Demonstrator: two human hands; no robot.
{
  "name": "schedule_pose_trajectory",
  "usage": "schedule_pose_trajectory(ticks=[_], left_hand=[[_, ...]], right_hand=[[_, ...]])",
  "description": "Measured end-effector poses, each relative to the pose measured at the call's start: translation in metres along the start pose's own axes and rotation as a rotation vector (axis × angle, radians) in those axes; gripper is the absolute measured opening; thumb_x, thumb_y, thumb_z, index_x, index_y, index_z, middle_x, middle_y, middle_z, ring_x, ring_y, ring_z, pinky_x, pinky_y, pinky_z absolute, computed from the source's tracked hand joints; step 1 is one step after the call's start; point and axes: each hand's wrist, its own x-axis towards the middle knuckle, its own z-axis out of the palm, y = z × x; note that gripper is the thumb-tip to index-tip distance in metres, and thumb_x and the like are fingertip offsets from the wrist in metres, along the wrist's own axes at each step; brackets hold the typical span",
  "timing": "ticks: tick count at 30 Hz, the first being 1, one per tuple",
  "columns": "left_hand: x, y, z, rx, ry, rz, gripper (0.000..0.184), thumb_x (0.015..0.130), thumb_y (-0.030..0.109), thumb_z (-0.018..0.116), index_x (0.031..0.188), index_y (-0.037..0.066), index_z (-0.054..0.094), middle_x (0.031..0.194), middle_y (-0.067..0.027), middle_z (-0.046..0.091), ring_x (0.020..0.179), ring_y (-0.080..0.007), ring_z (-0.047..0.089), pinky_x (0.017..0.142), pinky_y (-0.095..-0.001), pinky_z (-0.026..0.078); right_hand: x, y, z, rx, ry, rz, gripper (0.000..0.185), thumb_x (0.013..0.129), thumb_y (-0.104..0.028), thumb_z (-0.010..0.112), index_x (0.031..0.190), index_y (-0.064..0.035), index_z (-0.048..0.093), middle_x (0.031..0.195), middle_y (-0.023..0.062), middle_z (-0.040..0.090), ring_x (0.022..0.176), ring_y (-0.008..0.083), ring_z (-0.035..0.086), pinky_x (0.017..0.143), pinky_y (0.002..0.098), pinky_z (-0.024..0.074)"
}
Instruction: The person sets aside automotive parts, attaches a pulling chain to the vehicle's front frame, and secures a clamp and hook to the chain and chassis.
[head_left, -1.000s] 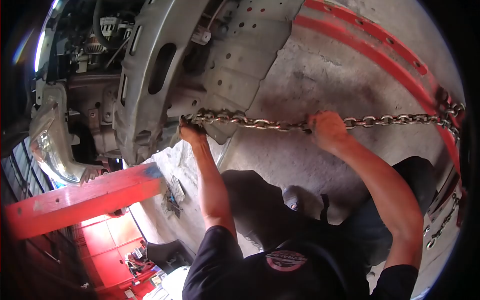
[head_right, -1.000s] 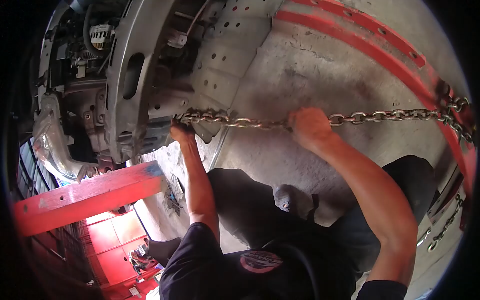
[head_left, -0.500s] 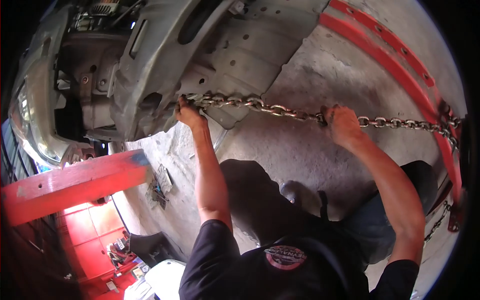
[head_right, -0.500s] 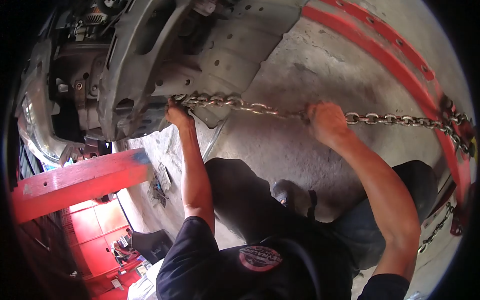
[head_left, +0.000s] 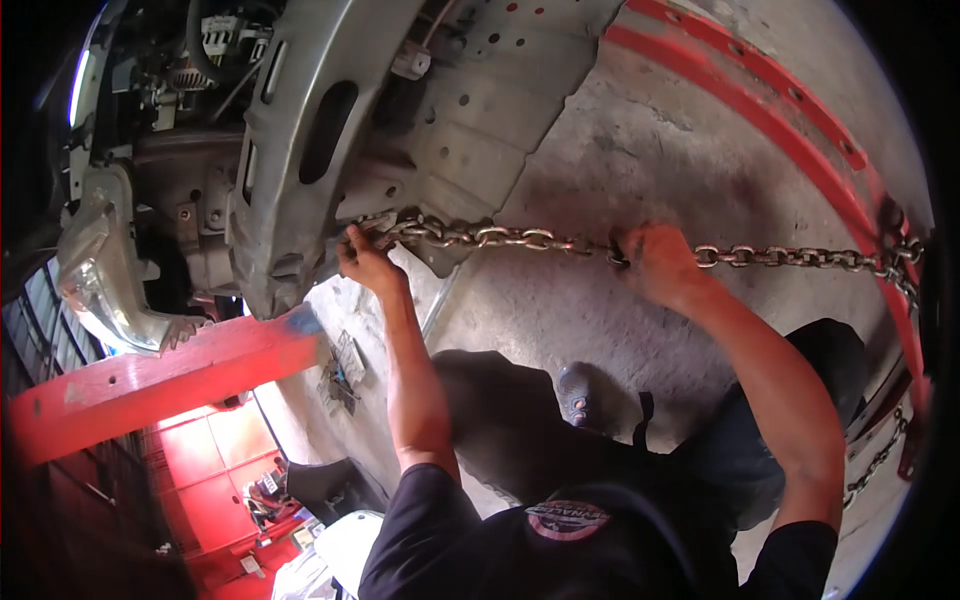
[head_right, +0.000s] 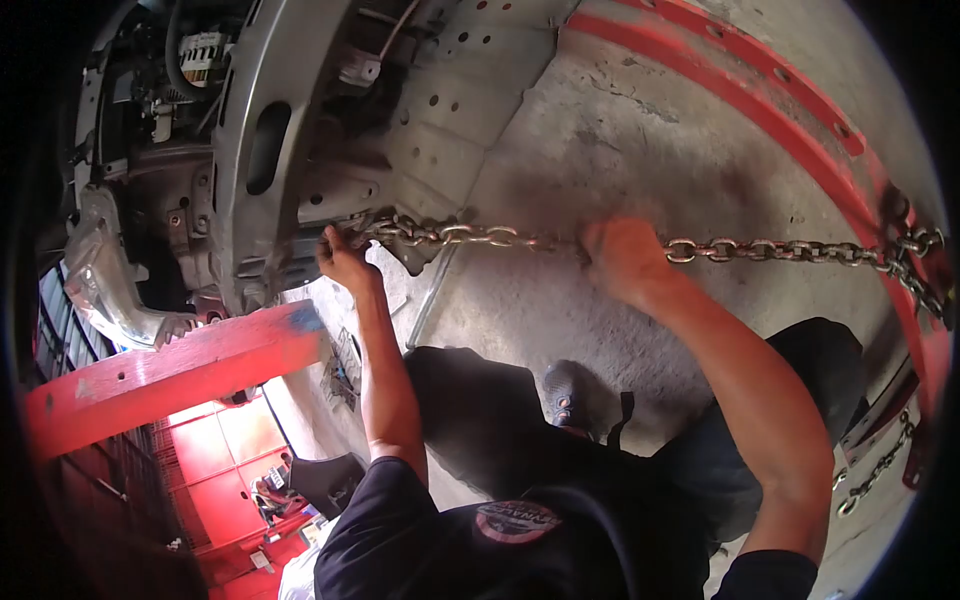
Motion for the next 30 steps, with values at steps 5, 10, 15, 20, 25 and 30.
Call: schedule_pose_trajectory(ticks=[5, 10, 15, 20, 25, 30], left_hand=[[-0.011, 0.017, 0.009, -0.001, -0.03, -0.076, 0.022, 0.093, 0.022, 0.062, 0.101, 0.003, 0.055, 0.088, -0.0117, 0.067, 0.066, -0.0209, 0.066, 0.051, -0.0352, 0.057], [-0.013, 0.016, 0.012, -0.114, -0.028, -0.148, 0.026, 0.089, 0.005, 0.063, 0.111, -0.001, 0.051, 0.092, -0.0121, 0.065, 0.072, -0.0238, 0.067, 0.056, -0.0346, 0.059], [-0.028, 0.025, 0.019, -0.047, -0.144, -0.066, 0.035, 0.089, 0.002, 0.06, 0.122, -0.001, 0.049, 0.1, -0.0136, 0.065, 0.082, -0.0228, 0.066, 0.063, -0.0354, 0.058], [-0.049, 0.056, 0.055, 0.01, -0.239, 0.064, 0.023, 0.096, 0.002, 0.051, 0.117, -0.004, 0.054, 0.095, -0.0149, 0.066, 0.068, -0.0218, 0.067, 0.059, -0.0314, 0.057], [-0.04, 0.058, 0.077, 0.033, -0.352, -0.142, 0.021, 0.094, 0.005, 0.049, 0.112, -0.002, 0.059, 0.099, -0.016, 0.068, 0.073, -0.0214, 0.068, 0.063, -0.0333, 0.057], [-0.027, 0.063, 0.103, 0.116, -0.447, -0.221, 0.021, 0.092, 0.007, 0.051, 0.109, -0.001, 0.061, 0.095, -0.0145, 0.069, 0.073, -0.0238, 0.068, 0.065, -0.0346, 0.057]], right_hand=[[0.001, -0.011, -0.025, 0.217, 0.01, -0.056, 0.026, 0.07, -0.023, 0.072, 0.087, -0.0052, 0.064, 0.079, 0.0161, 0.064, 0.079, 0.0368, 0.064, 0.072, 0.0461, 0.0498], [0.0, -0.027, -0.061, 0.426, -0.155, -0.057, 0.024, 0.071, -0.024, 0.072, 0.081, -0.0032, 0.064, 0.071, 0.0166, 0.062, 0.069, 0.0323, 0.063, 0.067, 0.0422, 0.0486], [-0.012, -0.026, -0.07, 0.644, -0.262, -0.166, 0.023, 0.073, -0.021, 0.072, 0.079, -0.0012, 0.062, 0.064, 0.0113, 0.058, 0.059, 0.0182, 0.056, 0.06, 0.0361, 0.0453], [-0.018, -0.017, -0.075, 0.758, -0.285, -0.315, 0.016, 0.074, -0.012, 0.07, 0.076, -0.0001, 0.06, 0.06, 0.0052, 0.053, 0.057, 0.0093, 0.047, 0.055, 0.0322, 0.0399], [-0.015, -0.015, -0.103, 1.002, -0.235, -0.399, 0.01, 0.072, -0.005, 0.066, 0.075, 0.0007, 0.058, 0.059, 0.0052, 0.05, 0.057, 0.0097, 0.045, 0.054, 0.0306, 0.0385], [-0.012, -0.014, -0.12, 0.966, -0.174, -0.457, 0.018, 0.07, -0.005, 0.064, 0.087, -0.0005, 0.065, 0.064, 0.0106, 0.058, 0.058, 0.0131, 0.054, 0.057, 0.0314, 0.0432]])
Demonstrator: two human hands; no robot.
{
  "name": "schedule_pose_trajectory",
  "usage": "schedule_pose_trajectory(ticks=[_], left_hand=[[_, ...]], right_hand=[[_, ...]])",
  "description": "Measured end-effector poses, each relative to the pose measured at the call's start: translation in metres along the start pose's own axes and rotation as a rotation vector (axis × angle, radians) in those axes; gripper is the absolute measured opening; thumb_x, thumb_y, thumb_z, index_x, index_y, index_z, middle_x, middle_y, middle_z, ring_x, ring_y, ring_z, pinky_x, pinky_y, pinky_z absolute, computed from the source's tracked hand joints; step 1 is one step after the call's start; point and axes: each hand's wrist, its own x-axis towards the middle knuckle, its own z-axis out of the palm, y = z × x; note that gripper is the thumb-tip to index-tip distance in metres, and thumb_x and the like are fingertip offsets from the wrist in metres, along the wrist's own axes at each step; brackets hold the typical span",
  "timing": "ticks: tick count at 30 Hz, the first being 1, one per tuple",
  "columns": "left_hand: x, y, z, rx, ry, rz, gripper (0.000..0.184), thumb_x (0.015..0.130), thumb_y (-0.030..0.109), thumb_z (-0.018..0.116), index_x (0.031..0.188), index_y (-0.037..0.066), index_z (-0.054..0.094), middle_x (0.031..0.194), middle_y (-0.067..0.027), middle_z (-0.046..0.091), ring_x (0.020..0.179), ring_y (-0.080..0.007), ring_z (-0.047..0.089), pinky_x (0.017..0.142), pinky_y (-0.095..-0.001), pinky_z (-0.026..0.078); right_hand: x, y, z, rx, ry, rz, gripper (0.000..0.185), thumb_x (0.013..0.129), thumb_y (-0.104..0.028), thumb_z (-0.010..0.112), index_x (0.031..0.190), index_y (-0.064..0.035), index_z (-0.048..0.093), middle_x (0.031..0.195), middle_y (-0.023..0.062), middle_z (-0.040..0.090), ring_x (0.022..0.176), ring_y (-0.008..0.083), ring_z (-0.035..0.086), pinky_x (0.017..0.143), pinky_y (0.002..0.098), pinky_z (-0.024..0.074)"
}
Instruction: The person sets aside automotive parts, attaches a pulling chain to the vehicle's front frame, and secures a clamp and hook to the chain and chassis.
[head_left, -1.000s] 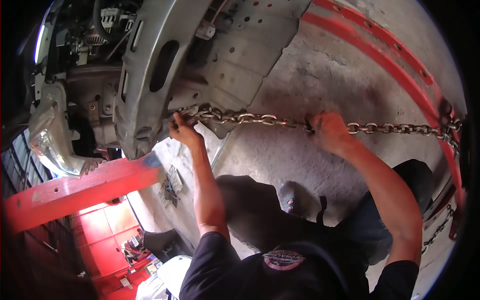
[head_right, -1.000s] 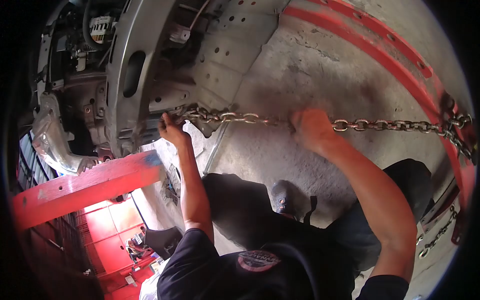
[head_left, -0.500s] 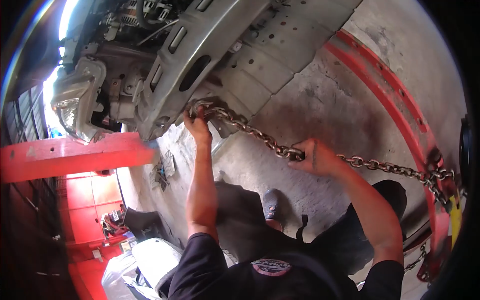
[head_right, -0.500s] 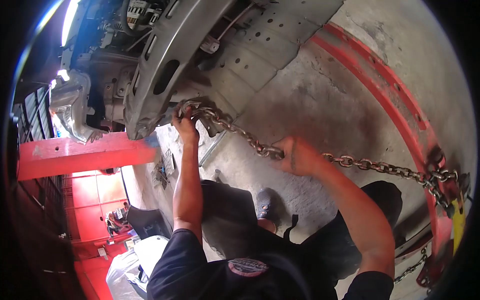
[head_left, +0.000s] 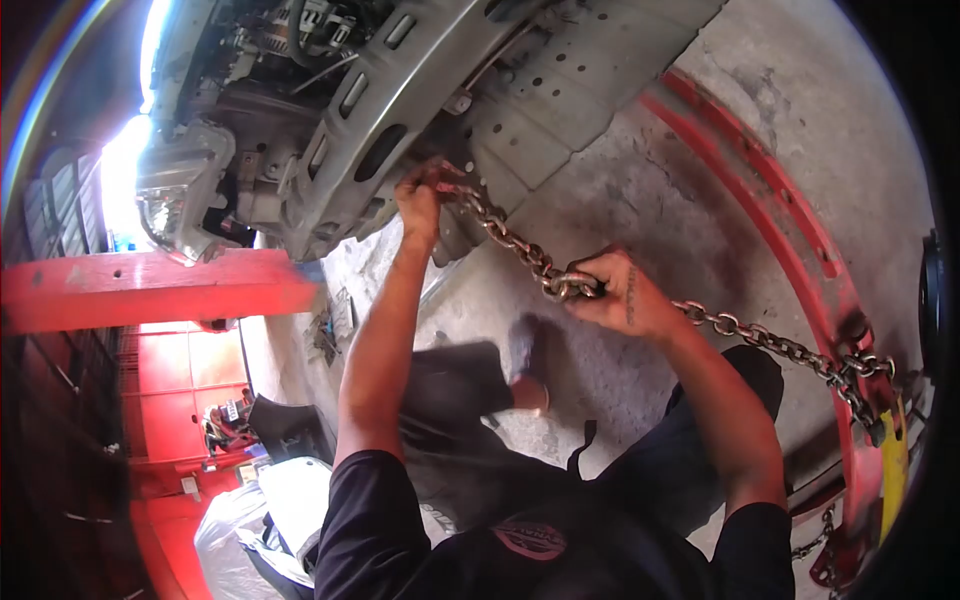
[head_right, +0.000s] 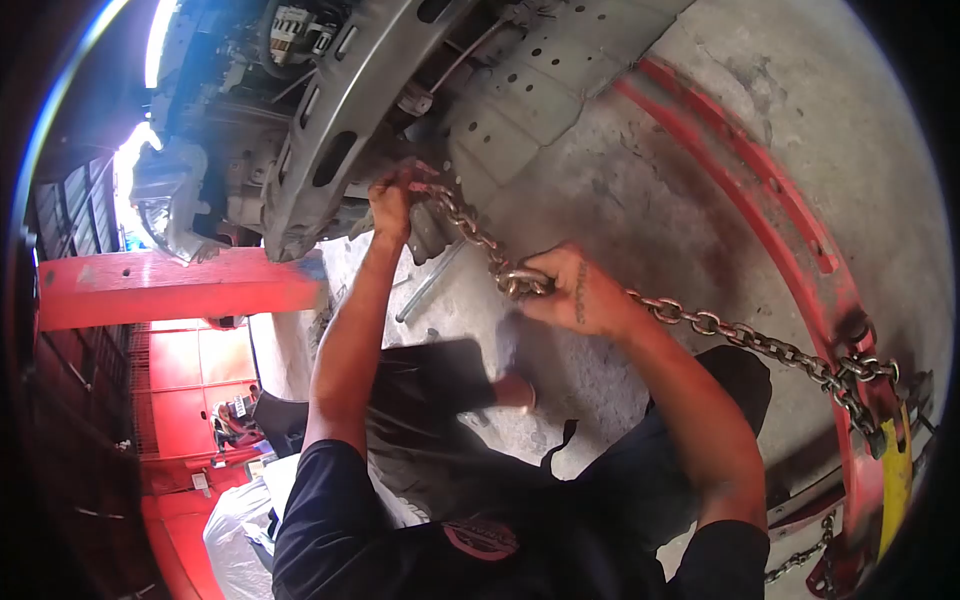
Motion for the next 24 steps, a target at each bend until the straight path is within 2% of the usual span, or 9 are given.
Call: schedule_pose_trajectory(ticks=[2, 5, 8, 10, 13, 16, 19, 22, 24], left_hand=[[0.007, -0.01, 0.003, -0.031, 0.006, 0.043, 0.021, 0.091, 0.008, 0.052, 0.107, 0.0, 0.062, 0.095, -0.014, 0.069, 0.075, -0.0235, 0.068, 0.068, -0.036, 0.056], [0.035, -0.022, 0.011, -0.036, 0.073, 0.16, 0.02, 0.089, 0.007, 0.052, 0.104, 0.0, 0.064, 0.091, -0.013, 0.069, 0.077, -0.0228, 0.068, 0.07, -0.0362, 0.056], [0.053, -0.03, 0.018, 0.117, 0.123, 0.204, 0.019, 0.088, 0.006, 0.052, 0.1, 0.001, 0.065, 0.086, -0.0108, 0.069, 0.077, -0.0203, 0.067, 0.069, -0.0338, 0.054], [0.062, -0.027, 0.022, 0.227, 0.204, 0.239, 0.016, 0.087, 0.005, 0.052, 0.095, 0.001, 0.066, 0.08, -0.0068, 0.069, 0.074, -0.0172, 0.066, 0.065, -0.0305, 0.052], [0.108, -0.078, -0.01, 0.493, 0.246, 0.598, 0.014, 0.085, 0.007, 0.054, 0.086, 0.003, 0.067, 0.077, -0.0085, 0.068, 0.07, -0.0187, 0.066, 0.062, -0.0332, 0.05], [0.08, -0.043, 0.015, 0.684, 0.323, 0.483, 0.024, 0.083, 0.006, 0.05, 0.097, 0.001, 0.068, 0.083, -0.0074, 0.067, 0.078, -0.0209, 0.065, 0.072, -0.0343, 0.05], [0.081, -0.038, 0.007, 0.475, 0.094, 0.12, 0.022, 0.081, 0.007, 0.056, 0.097, 0.003, 0.069, 0.088, -0.0085, 0.068, 0.082, -0.0208, 0.063, 0.077, -0.0342, 0.049], [0.088, -0.063, -0.005, 0.667, 0.157, 0.464, 0.023, 0.077, 0.008, 0.063, 0.098, 0.003, 0.07, 0.093, -0.0102, 0.069, 0.087, -0.0194, 0.063, 0.08, -0.0325, 0.048], [0.09, -0.065, -0.001, 0.66, 0.237, 0.471, 0.025, 0.074, 0.008, 0.065, 0.098, 0.003, 0.069, 0.094, -0.0108, 0.07, 0.086, -0.02, 0.064, 0.08, -0.033, 0.048]], right_hand=[[-0.001, -0.002, -0.003, -0.074, -0.056, -0.017, 0.018, 0.07, -0.006, 0.063, 0.087, -0.001, 0.065, 0.066, 0.0125, 0.058, 0.057, 0.0171, 0.056, 0.058, 0.0315, 0.0441], [-0.009, 0.003, 0.007, -0.118, 0.052, -0.017, 0.007, 0.074, -0.002, 0.065, 0.076, 0.0017, 0.059, 0.059, 0.0108, 0.049, 0.051, 0.0167, 0.047, 0.052, 0.0314, 0.0395], [-0.008, 0.007, 0.018, -0.199, 0.169, 0.055, 0.008, 0.077, -0.006, 0.066, 0.081, -0.0004, 0.061, 0.064, 0.0145, 0.054, 0.054, 0.0249, 0.052, 0.056, 0.0354, 0.0433], [-0.004, 0.017, 0.021, -0.327, 0.178, 0.01, 0.012, 0.079, -0.009, 0.066, 0.086, -0.0018, 0.062, 0.068, 0.0167, 0.057, 0.058, 0.0302, 0.056, 0.058, 0.0384, 0.0448], [0.005, 0.025, 0.025, -0.424, 0.173, 0.042, 0.017, 0.081, -0.014, 0.065, 0.093, -0.0026, 0.061, 0.074, 0.019, 0.059, 0.066, 0.0365, 0.059, 0.061, 0.0412, 0.0462], [0.011, 0.025, 0.024, -0.422, 0.187, 0.063, 0.019, 0.084, -0.016, 0.064, 0.096, -0.0027, 0.061, 0.076, 0.0199, 0.059, 0.07, 0.0386, 0.059, 0.063, 0.0419, 0.0467], [0.019, 0.036, 0.027, -0.398, 0.204, 0.059, 0.02, 0.084, -0.017, 0.064, 0.098, -0.003, 0.06, 0.078, 0.0203, 0.06, 0.071, 0.0388, 0.06, 0.064, 0.0421, 0.0471], [0.024, 0.042, 0.028, -0.431, 0.193, 0.072, 0.02, 0.085, -0.018, 0.064, 0.098, -0.0032, 0.061, 0.08, 0.0206, 0.06, 0.073, 0.039, 0.06, 0.065, 0.0423, 0.0477], [0.027, 0.042, 0.028, -0.447, 0.194, 0.067, 0.02, 0.084, -0.018, 0.065, 0.098, -0.0034, 0.061, 0.081, 0.0207, 0.06, 0.075, 0.0391, 0.061, 0.065, 0.0425, 0.0481]])
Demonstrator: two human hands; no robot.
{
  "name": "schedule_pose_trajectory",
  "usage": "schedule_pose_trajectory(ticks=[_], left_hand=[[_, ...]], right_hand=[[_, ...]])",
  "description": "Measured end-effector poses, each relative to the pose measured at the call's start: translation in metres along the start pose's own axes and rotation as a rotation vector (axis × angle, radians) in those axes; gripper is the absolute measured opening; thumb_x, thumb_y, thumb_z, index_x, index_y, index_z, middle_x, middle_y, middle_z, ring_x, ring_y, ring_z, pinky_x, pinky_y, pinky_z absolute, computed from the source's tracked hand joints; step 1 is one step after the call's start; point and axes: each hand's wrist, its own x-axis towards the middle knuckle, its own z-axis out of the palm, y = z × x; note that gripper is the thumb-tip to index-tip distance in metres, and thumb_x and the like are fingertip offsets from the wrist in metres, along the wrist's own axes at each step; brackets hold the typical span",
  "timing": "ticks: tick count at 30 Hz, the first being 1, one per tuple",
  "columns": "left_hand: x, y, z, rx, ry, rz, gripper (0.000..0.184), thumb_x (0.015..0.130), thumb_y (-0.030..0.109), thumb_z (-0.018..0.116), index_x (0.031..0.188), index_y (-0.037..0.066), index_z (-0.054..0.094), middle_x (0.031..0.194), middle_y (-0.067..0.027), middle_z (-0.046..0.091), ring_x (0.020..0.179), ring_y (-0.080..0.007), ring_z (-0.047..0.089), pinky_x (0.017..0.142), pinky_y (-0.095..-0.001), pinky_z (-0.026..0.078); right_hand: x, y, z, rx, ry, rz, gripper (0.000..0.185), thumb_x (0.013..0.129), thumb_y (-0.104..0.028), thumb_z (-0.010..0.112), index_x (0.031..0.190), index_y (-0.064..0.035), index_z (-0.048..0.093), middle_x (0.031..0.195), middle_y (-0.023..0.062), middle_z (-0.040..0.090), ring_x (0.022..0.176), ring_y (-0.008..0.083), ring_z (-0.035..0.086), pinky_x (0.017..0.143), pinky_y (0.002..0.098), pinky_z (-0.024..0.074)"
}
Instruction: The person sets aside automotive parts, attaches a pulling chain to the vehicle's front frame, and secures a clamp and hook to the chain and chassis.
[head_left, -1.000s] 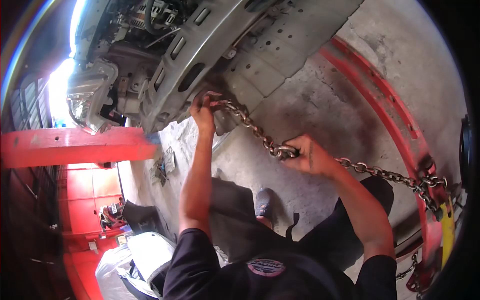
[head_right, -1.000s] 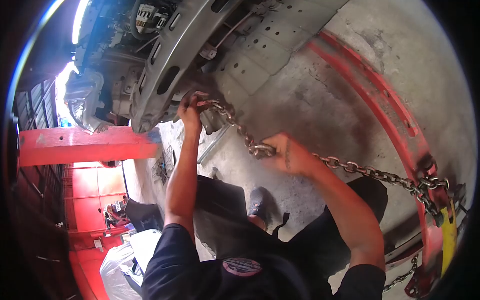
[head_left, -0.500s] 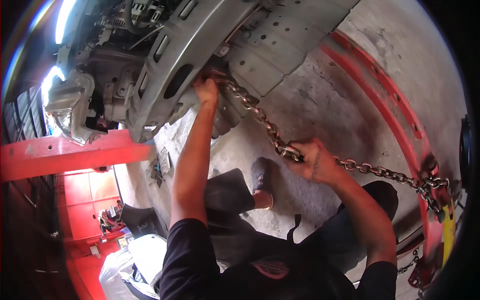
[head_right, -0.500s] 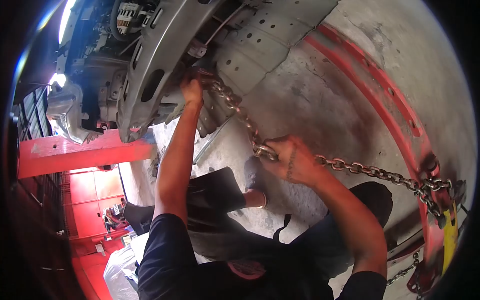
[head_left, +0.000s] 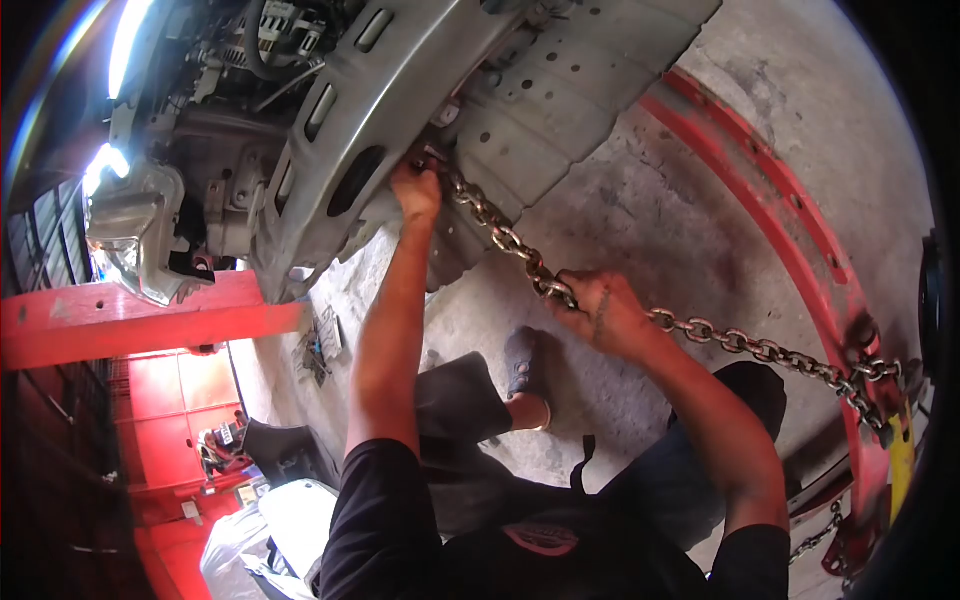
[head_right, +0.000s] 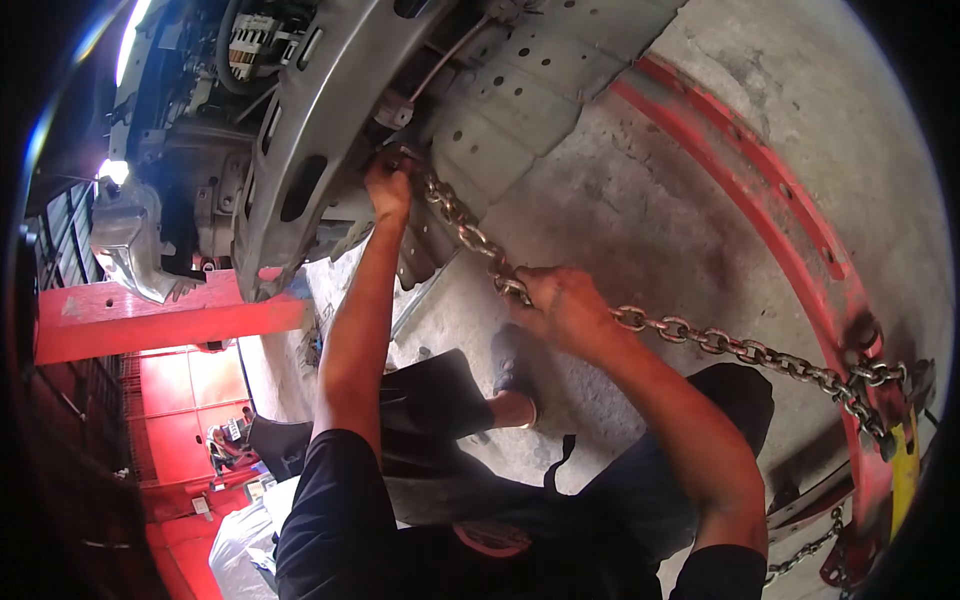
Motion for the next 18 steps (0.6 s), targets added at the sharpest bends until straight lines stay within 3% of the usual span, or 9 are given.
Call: schedule_pose_trajectory(ticks=[7, 10, 13, 16, 18], left_hand=[[0.014, -0.007, 0.019, 0.311, 0.288, 0.177, 0.026, 0.073, 0.011, 0.066, 0.099, 0.004, 0.069, 0.097, -0.0171, 0.069, 0.087, -0.0323, 0.068, 0.079, -0.0399, 0.051], [0.01, 0.008, 0.009, 0.255, 0.113, 0.123, 0.04, 0.08, 0.019, 0.056, 0.116, 0.001, 0.06, 0.113, -0.0216, 0.064, 0.107, -0.04, 0.059, 0.093, -0.0435, 0.045], [0.006, 0.003, 0.009, 0.258, 0.119, 0.169, 0.04, 0.079, 0.019, 0.058, 0.115, 0.001, 0.061, 0.112, -0.0232, 0.063, 0.107, -0.0394, 0.06, 0.092, -0.0441, 0.045], [-0.003, 0.018, 0.013, 0.11, -0.022, -0.088, 0.039, 0.078, 0.019, 0.06, 0.112, 0.002, 0.063, 0.108, -0.0246, 0.064, 0.103, -0.0395, 0.061, 0.091, -0.0442, 0.047], [-0.008, 0.019, 0.018, 0.013, -0.027, -0.118, 0.038, 0.077, 0.019, 0.06, 0.111, 0.002, 0.064, 0.105, -0.0246, 0.065, 0.102, -0.0398, 0.062, 0.091, -0.0442, 0.047]], right_hand=[[0.006, -0.009, -0.004, 0.009, -0.036, 0.036, 0.022, 0.083, -0.021, 0.062, 0.096, -0.0032, 0.061, 0.083, 0.02, 0.063, 0.079, 0.0384, 0.062, 0.071, 0.0439, 0.0489], [0.008, -0.014, -0.008, 0.038, -0.066, 0.062, 0.021, 0.083, -0.021, 0.061, 0.095, -0.0029, 0.061, 0.084, 0.0197, 0.063, 0.079, 0.0385, 0.062, 0.071, 0.0444, 0.0489], [0.007, -0.012, -0.007, 0.024, -0.078, 0.064, 0.022, 0.083, -0.02, 0.061, 0.096, -0.0028, 0.061, 0.085, 0.0199, 0.064, 0.08, 0.0388, 0.062, 0.071, 0.0447, 0.0491], [0.002, -0.008, -0.001, 0.026, -0.047, 0.002, 0.021, 0.083, -0.019, 0.063, 0.098, -0.0032, 0.061, 0.084, 0.0212, 0.062, 0.08, 0.0389, 0.062, 0.071, 0.0432, 0.0493], [0.0, -0.008, 0.0, 0.033, -0.047, -0.014, 0.022, 0.083, -0.018, 0.064, 0.099, -0.0035, 0.061, 0.083, 0.0218, 0.062, 0.081, 0.039, 0.062, 0.071, 0.0425, 0.0494]])
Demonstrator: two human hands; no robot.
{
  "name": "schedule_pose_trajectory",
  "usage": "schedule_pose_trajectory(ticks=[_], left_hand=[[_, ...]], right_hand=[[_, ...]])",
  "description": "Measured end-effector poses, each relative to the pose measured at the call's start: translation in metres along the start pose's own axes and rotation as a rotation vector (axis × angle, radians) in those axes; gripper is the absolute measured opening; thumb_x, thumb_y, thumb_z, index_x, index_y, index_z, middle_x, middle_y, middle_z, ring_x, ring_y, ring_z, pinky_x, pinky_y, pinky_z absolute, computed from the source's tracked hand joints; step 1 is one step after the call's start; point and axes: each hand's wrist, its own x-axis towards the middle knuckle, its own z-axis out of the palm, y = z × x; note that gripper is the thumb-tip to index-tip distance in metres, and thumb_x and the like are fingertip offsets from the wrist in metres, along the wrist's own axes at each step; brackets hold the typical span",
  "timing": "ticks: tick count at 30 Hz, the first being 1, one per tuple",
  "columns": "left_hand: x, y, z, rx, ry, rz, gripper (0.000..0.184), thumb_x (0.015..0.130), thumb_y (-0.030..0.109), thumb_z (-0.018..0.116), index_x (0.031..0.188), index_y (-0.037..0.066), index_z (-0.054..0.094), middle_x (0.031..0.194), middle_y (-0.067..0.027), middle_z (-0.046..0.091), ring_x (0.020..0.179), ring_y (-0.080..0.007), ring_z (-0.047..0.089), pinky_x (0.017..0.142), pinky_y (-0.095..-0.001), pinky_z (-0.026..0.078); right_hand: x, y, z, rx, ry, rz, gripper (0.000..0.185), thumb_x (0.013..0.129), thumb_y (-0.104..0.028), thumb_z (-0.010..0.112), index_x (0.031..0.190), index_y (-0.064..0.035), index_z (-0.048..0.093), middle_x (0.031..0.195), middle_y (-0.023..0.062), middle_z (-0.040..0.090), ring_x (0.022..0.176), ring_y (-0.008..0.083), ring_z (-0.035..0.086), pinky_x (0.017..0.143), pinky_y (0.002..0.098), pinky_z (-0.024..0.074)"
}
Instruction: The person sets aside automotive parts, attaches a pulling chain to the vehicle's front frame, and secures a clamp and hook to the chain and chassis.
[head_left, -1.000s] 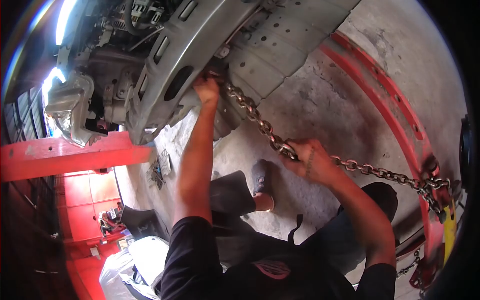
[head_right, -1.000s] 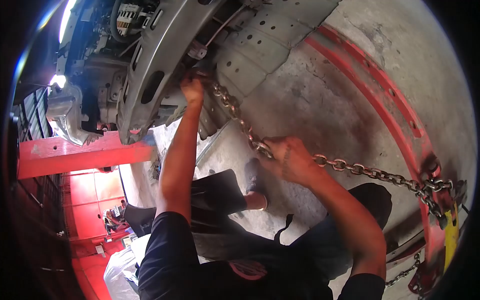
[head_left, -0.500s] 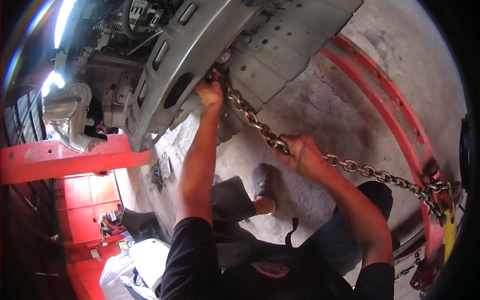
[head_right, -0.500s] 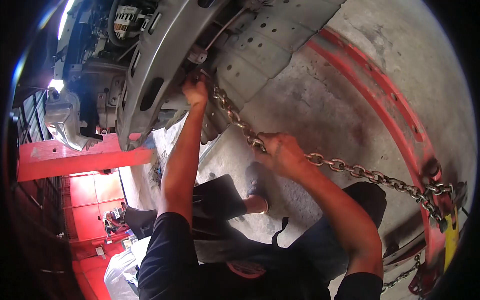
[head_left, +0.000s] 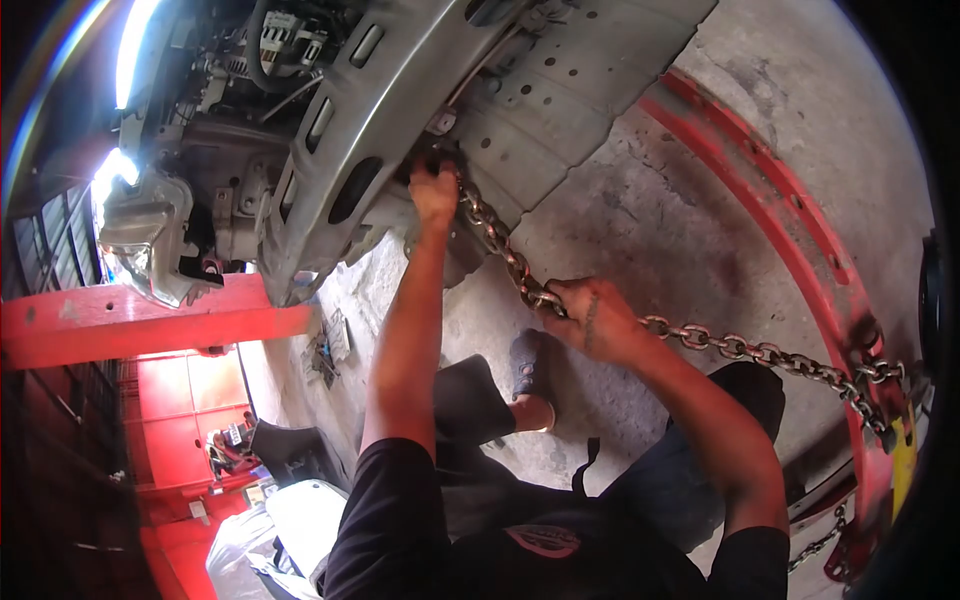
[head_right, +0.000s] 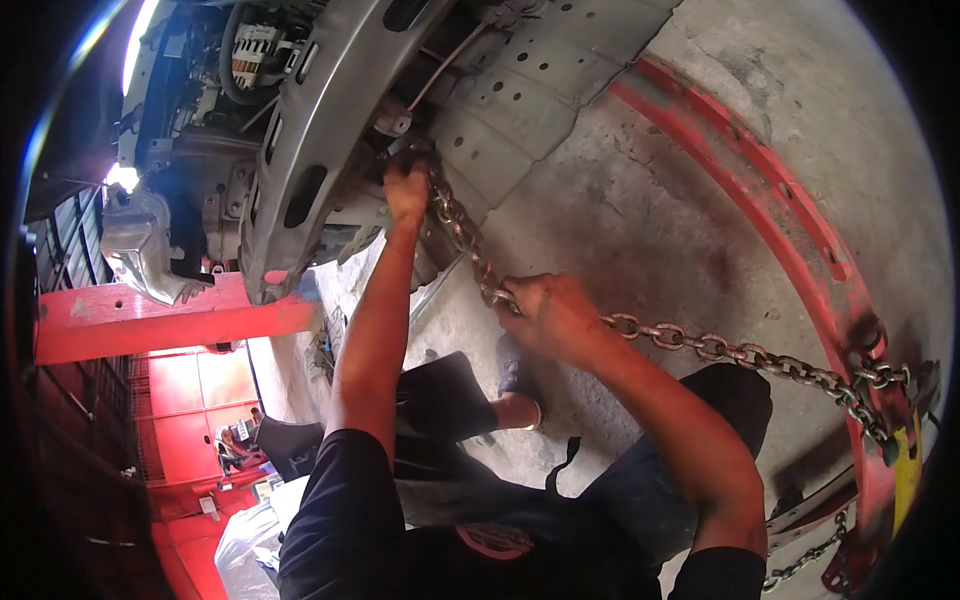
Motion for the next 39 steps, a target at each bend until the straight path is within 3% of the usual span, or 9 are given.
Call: schedule_pose_trajectory(ticks=[10, 14, 19, 21, 34, 35, 37, 38, 39], left_hand=[[-0.004, -0.017, 0.002, -0.428, 0.007, -0.15, 0.03, 0.072, 0.002, 0.066, 0.103, 0.002, 0.064, 0.091, -0.007, 0.065, 0.08, -0.0172, 0.06, 0.072, -0.0312, 0.049], [-0.013, -0.009, 0.006, -0.459, 0.183, -0.212, 0.028, 0.073, 0.004, 0.067, 0.1, 0.003, 0.06, 0.093, -0.0071, 0.063, 0.081, -0.018, 0.058, 0.073, -0.0319, 0.048], [0.006, -0.113, 0.033, -0.5, 0.114, -0.159, 0.032, 0.079, 0.011, 0.068, 0.108, 0.006, 0.057, 0.095, -0.0065, 0.059, 0.089, -0.0194, 0.055, 0.081, -0.0323, 0.046], [-0.015, -0.008, -0.001, -0.366, 0.064, -0.154, 0.036, 0.074, 0.006, 0.065, 0.108, 0.001, 0.056, 0.103, -0.0101, 0.06, 0.096, -0.023, 0.055, 0.09, -0.0345, 0.044], [0.01, -0.065, 0.013, -0.446, -0.214, -0.148, 0.056, 0.076, 0.015, 0.072, 0.125, -0.003, 0.051, 0.12, -0.0146, 0.059, 0.109, -0.0259, 0.055, 0.098, -0.0359, 0.042], [0.0, -0.032, -0.001, -0.252, -0.126, -0.049, 0.053, 0.076, 0.017, 0.072, 0.121, -0.004, 0.054, 0.114, -0.0149, 0.061, 0.105, -0.0263, 0.057, 0.094, -0.037, 0.044], [0.007, -0.081, 0.01, -0.495, -0.106, -0.146, 0.039, 0.078, 0.015, 0.07, 0.111, -0.002, 0.06, 0.103, -0.0126, 0.064, 0.094, -0.0233, 0.058, 0.086, -0.0358, 0.047], [-0.007, -0.03, -0.004, -0.545, -0.061, -0.324, 0.028, 0.079, 0.009, 0.067, 0.104, -0.001, 0.062, 0.096, -0.0089, 0.064, 0.087, -0.0192, 0.058, 0.08, -0.0331, 0.048], [0.001, -0.055, 0.009, -0.585, 0.082, -0.2, 0.021, 0.079, 0.004, 0.065, 0.099, 0.001, 0.063, 0.088, -0.0056, 0.063, 0.077, -0.0152, 0.059, 0.069, -0.0303, 0.05]], right_hand=[[-0.002, 0.007, 0.002, -0.028, -0.082, 0.116, 0.029, 0.085, -0.024, 0.062, 0.107, -0.005, 0.062, 0.087, 0.0215, 0.064, 0.081, 0.0387, 0.063, 0.074, 0.0433, 0.0506], [-0.005, 0.027, 0.02, -0.098, -0.038, 0.048, 0.027, 0.084, -0.022, 0.064, 0.105, -0.0066, 0.062, 0.083, 0.0196, 0.064, 0.079, 0.0368, 0.064, 0.072, 0.0431, 0.0506], [-0.007, 0.025, 0.013, -0.105, -0.015, -0.011, 0.035, 0.083, -0.027, 0.063, 0.112, -0.006, 0.061, 0.086, 0.021, 0.065, 0.08, 0.0383, 0.064, 0.073, 0.0453, 0.0512], [-0.009, 0.022, 0.011, -0.095, -0.042, 0.029, 0.039, 0.084, -0.029, 0.062, 0.116, -0.0065, 0.061, 0.088, 0.0216, 0.065, 0.081, 0.0388, 0.064, 0.074, 0.0463, 0.0514], [-0.02, 0.033, 0.01, -0.117, 0.004, -0.029, 0.032, 0.083, -0.028, 0.063, 0.107, -0.007, 0.062, 0.084, 0.0192, 0.065, 0.081, 0.0386, 0.063, 0.071, 0.0459, 0.0508], [-0.022, 0.038, 0.023, -0.103, -0.013, -0.057, 0.032, 0.083, -0.027, 0.064, 0.108, -0.0074, 0.061, 0.084, 0.0193, 0.065, 0.08, 0.0389, 0.063, 0.071, 0.0454, 0.0507], [-0.02, 0.045, 0.027, -0.048, 0.044, -0.124, 0.032, 0.082, -0.023, 0.066, 0.108, -0.0051, 0.061, 0.082, 0.0205, 0.063, 0.078, 0.0398, 0.061, 0.07, 0.0446, 0.0501], [-0.019, 0.036, 0.016, -0.025, 0.019, -0.093, 0.031, 0.082, -0.021, 0.066, 0.106, -0.004, 0.061, 0.081, 0.0212, 0.063, 0.076, 0.0395, 0.061, 0.069, 0.0438, 0.0499], [-0.021, 0.023, 0.004, -0.011, 0.006, -0.059, 0.029, 0.081, -0.019, 0.067, 0.105, -0.0029, 0.061, 0.08, 0.0218, 0.062, 0.075, 0.0392, 0.061, 0.068, 0.043, 0.0496]])
